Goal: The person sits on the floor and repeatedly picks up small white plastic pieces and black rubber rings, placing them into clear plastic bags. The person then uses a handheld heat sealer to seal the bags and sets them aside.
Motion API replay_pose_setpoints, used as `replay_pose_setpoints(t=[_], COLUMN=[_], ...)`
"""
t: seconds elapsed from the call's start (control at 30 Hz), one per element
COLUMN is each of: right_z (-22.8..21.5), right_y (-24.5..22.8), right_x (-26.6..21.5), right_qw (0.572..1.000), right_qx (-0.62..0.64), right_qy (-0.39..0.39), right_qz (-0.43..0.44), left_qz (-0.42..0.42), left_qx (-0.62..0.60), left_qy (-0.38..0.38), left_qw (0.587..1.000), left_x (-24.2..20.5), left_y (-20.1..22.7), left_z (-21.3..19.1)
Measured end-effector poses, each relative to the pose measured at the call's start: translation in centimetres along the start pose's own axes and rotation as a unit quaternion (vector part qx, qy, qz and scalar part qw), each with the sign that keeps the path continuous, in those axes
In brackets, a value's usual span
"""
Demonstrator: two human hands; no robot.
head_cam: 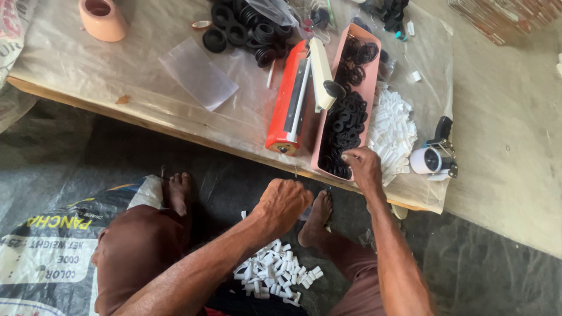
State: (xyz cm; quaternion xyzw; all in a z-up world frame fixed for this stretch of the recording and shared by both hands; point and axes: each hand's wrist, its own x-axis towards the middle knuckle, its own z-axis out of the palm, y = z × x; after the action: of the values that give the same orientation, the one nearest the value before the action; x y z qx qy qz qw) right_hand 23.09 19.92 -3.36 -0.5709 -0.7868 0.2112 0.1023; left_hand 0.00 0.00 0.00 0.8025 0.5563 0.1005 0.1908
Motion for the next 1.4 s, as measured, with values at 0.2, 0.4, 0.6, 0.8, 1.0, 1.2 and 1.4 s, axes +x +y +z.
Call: replay_pose_setpoints(t=[0.2, 0.4, 0.6, 0.8, 1.0, 1.2, 1.4], right_z=[-1.4, -1.6, -0.7, 0.5, 2.0, 3.3, 4.4], right_y=[0.7, 2.7, 4.0, 4.9, 1.7, -0.4, 0.7], right_x=[0.4, 1.2, 2.7, 5.3, 7.2, 7.5, 8.3], right_qw=[0.942, 0.716, 0.740, 0.719, 0.954, 0.973, 0.989], right_qx=[0.334, 0.685, 0.647, 0.691, -0.053, -0.174, -0.065], right_qy=[0.035, 0.083, 0.033, -0.003, 0.123, 0.062, 0.126], right_qz=[-0.004, 0.108, 0.181, 0.072, -0.269, -0.135, -0.037], left_qz=[0.005, 0.015, 0.013, 0.011, 0.004, 0.005, 0.011], left_qx=[-0.006, -0.009, -0.024, -0.055, -0.027, -0.005, -0.012], left_qy=[0.003, 0.003, 0.000, -0.017, 0.005, -0.046, -0.010], left_qw=[1.000, 1.000, 1.000, 0.998, 1.000, 0.999, 1.000], left_x=[-0.1, -0.3, -0.3, -0.5, -0.5, -0.4, -0.6], left_y=[-0.2, -0.4, -0.6, -0.9, -0.8, -1.1, -1.1], left_z=[-0.1, 0.1, 0.0, 0.2, 0.6, 0.8, 0.5])
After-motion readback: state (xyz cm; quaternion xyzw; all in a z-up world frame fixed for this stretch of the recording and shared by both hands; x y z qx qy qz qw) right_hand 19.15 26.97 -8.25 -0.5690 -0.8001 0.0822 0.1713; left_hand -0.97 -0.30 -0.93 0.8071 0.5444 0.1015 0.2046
